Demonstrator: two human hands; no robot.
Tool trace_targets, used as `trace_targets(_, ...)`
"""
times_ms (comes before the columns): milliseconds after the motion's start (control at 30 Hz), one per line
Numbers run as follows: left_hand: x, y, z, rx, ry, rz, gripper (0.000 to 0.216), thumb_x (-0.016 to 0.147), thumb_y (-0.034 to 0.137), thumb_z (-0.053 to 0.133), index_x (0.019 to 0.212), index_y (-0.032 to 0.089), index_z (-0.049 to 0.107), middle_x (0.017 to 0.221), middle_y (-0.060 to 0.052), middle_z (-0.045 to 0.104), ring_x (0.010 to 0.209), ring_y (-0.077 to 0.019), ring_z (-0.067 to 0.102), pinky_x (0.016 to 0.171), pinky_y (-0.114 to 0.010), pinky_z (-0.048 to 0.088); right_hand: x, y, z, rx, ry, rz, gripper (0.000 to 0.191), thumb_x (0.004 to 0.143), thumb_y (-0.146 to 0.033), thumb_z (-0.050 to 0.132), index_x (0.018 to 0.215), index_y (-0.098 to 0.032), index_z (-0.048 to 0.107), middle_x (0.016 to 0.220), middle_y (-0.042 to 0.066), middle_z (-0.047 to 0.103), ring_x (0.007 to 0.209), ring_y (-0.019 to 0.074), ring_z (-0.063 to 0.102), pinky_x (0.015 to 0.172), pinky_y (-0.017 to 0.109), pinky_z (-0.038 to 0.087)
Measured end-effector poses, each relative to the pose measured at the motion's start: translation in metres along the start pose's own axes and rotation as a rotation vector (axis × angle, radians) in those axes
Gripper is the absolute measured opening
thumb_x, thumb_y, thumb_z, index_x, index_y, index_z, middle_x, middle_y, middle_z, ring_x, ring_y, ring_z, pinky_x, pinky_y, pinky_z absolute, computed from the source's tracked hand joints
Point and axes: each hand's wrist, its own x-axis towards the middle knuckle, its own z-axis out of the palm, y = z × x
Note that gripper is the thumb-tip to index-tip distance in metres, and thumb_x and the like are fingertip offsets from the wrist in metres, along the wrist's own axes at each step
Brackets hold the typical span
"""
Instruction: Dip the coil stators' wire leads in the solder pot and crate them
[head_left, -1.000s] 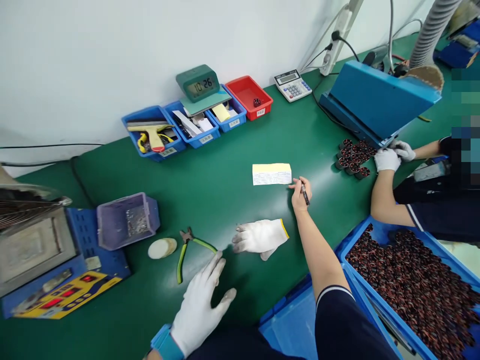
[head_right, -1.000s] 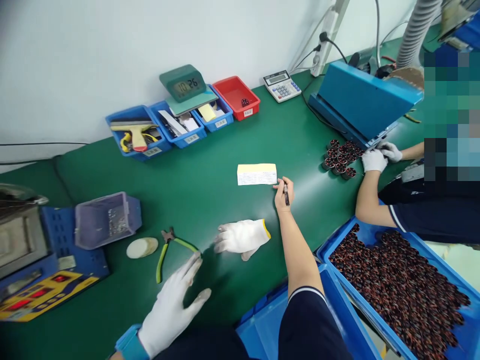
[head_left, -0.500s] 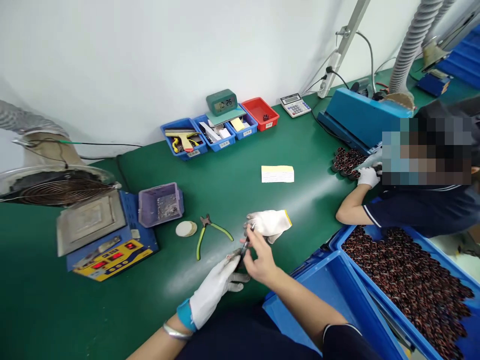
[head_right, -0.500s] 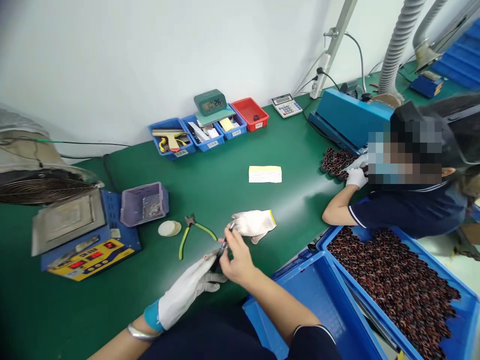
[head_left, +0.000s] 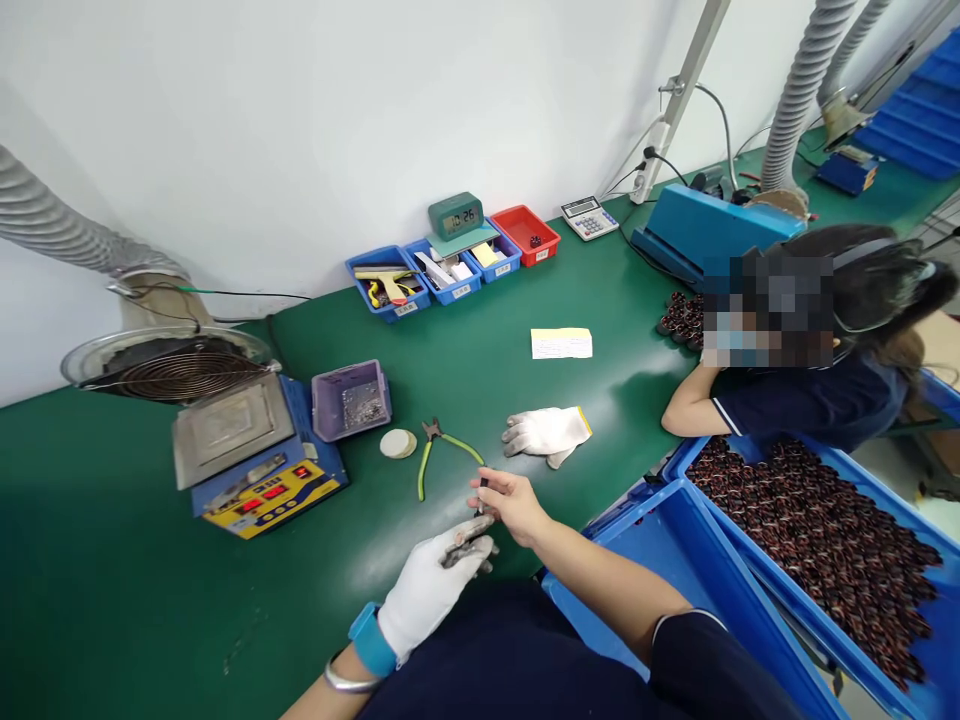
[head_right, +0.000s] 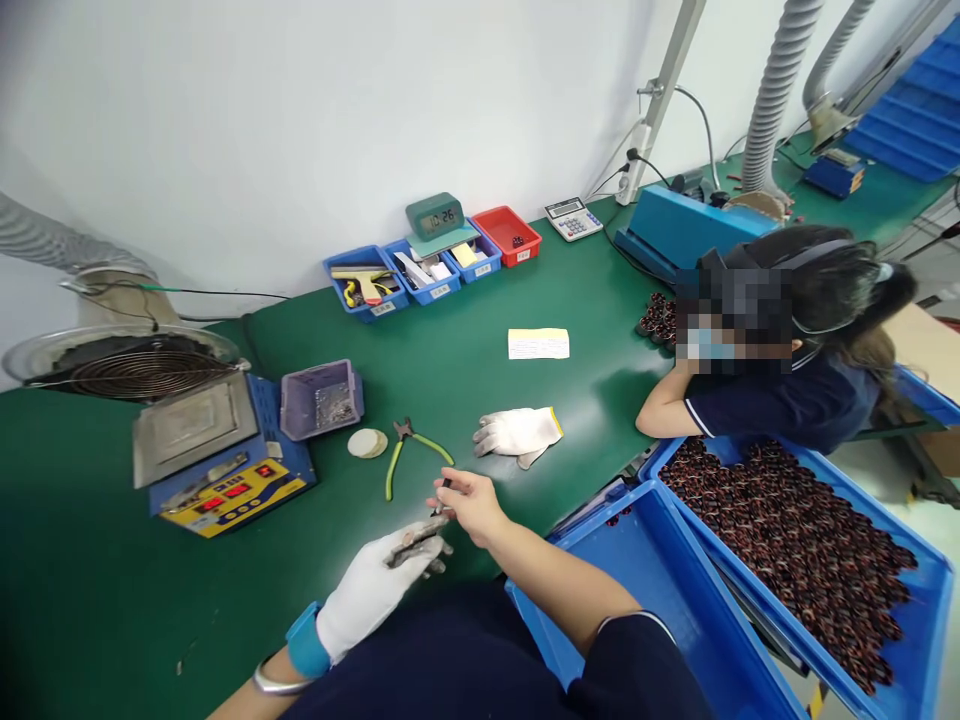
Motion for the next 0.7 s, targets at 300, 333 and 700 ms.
trace_targets(300,-0.014,-0.003,-0.014,0.304,-0.002,0.162,0.033,0.074,0.041,0.062,0.093,0.015,0.072,0.088,-0.007,0.074,0.081,-0.0232,0.069,0.075,-0.031,0.056,-0.01,0.022,0.021,0.072,-0.128,0.123,0.072,0.036,-0.039,0.092,0.098,-0.014,0.066,0.09,0.004,0.07,0.066,0.0165,0.068,0.066,0.03,0.051)
trace_targets(333,-0.016,-0.002,-0.015,0.31,-0.007,0.172,0.031,0.075,0.039,0.061,0.093,0.016,0.072,0.087,-0.007,0.075,0.079,-0.0226,0.069,0.073,-0.03,0.056,-0.01,0.024,0.022,0.072,-0.131,0.128,0.072,0.035,-0.039,0.092,0.097,-0.014,0.065,0.089,0.004,0.07,0.066,0.0168,0.068,0.066,0.031,0.052)
trace_targets(700,-0.023,-0.004,-0.02,0.284,0.017,0.213,0.03,0.073,0.041,0.062,0.086,0.016,0.072,0.085,-0.008,0.075,0.08,-0.0244,0.07,0.075,-0.032,0.057,-0.015,0.039,0.031,0.086,-0.137,0.173,0.072,0.04,-0.037,0.09,0.102,-0.015,0.062,0.087,0.004,0.07,0.067,0.017,0.068,0.064,0.03,0.052)
